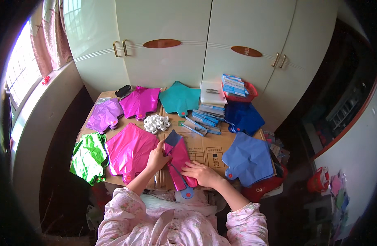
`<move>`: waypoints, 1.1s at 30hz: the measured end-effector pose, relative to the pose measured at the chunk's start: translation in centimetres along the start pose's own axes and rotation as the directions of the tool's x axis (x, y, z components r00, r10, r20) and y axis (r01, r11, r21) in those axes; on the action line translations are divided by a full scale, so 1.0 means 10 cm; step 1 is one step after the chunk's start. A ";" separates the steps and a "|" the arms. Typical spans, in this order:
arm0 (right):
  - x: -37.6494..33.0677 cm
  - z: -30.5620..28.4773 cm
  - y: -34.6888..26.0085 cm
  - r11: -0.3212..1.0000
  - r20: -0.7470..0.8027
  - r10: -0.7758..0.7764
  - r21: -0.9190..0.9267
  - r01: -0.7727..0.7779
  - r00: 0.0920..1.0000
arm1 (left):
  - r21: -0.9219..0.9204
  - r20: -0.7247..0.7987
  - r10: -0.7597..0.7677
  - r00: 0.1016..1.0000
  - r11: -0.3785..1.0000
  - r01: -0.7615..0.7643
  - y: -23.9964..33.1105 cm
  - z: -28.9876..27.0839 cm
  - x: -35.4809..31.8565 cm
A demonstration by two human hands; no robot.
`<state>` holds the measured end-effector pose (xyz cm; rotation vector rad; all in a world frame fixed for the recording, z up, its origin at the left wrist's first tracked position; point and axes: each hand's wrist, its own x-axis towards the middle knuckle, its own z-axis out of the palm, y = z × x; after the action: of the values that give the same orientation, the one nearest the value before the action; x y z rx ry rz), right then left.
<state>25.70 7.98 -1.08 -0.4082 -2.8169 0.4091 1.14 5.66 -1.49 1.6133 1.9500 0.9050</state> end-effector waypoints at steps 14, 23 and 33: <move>0.13 0.43 -0.41 0.958 -0.275 0.203 -0.143 -0.249 0.940 | -0.046 -0.029 0.071 0.997 0.996 -0.072 -0.08 0.03 -0.01; 0.19 0.33 -0.44 0.949 -0.296 0.184 -0.195 -0.248 0.937 | 0.278 0.154 0.089 0.984 0.952 -0.130 0.09 -0.03 -0.07; 0.18 0.30 -0.48 0.955 -0.322 0.237 -0.096 -0.281 0.917 | 0.345 0.111 0.364 0.925 0.859 -0.379 -0.07 -0.04 -0.30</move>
<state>21.97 3.40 -1.99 -0.8089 -2.4992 0.1769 1.04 2.63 -1.90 2.2624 1.8872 0.6596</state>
